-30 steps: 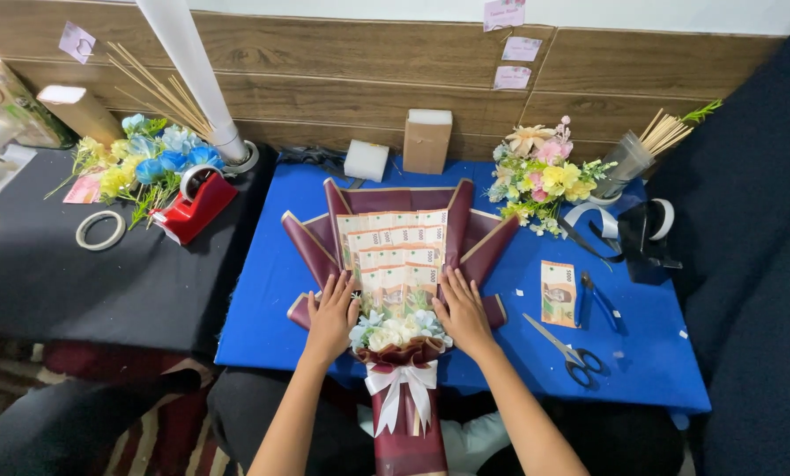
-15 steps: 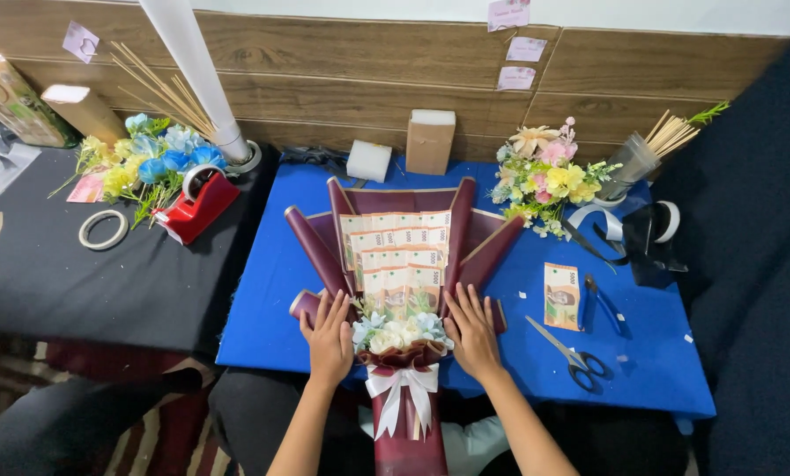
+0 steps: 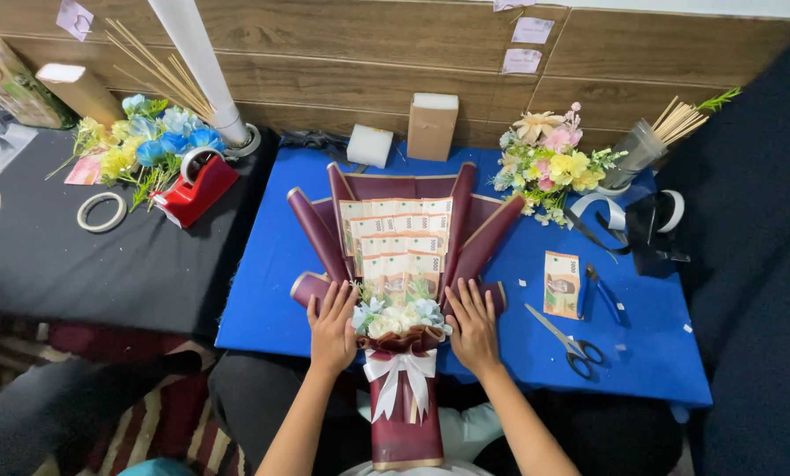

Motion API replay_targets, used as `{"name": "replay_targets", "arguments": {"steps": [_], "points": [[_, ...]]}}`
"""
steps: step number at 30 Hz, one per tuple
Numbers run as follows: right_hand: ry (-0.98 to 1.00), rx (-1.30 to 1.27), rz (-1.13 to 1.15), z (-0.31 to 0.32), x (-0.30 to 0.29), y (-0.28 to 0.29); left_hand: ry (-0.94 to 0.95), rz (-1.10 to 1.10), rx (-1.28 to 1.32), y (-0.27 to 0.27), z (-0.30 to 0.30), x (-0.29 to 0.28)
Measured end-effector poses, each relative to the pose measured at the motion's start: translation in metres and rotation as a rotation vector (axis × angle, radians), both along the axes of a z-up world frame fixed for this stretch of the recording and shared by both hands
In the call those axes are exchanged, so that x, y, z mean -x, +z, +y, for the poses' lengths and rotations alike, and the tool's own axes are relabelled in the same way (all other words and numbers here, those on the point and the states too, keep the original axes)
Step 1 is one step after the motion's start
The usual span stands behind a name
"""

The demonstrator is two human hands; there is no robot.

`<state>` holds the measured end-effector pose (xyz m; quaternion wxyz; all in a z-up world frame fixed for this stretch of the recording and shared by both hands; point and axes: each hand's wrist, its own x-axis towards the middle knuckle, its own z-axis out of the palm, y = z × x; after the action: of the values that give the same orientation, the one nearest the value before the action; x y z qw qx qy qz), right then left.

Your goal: The person creates a decorative white ribbon bow and attaches it to the base of a bouquet made of banknotes and flowers.

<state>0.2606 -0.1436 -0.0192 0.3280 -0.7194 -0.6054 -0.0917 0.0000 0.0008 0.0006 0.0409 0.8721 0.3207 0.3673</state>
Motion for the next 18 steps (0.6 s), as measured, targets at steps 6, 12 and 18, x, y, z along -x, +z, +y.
{"name": "replay_targets", "arguments": {"steps": [6,12,18], "points": [[-0.009,-0.004,0.002,-0.0012,0.0006,0.0015,0.017,-0.011,0.010,0.0024,-0.0018,-0.0013],[-0.003,-0.024,0.012,0.0003,-0.0002,-0.0020,0.006,0.002,0.052,0.0036,-0.0020,-0.0004],[-0.016,-0.054,0.003,-0.0002,0.0021,0.0001,-0.010,-0.016,0.080,0.0018,-0.0021,0.0000]]}}
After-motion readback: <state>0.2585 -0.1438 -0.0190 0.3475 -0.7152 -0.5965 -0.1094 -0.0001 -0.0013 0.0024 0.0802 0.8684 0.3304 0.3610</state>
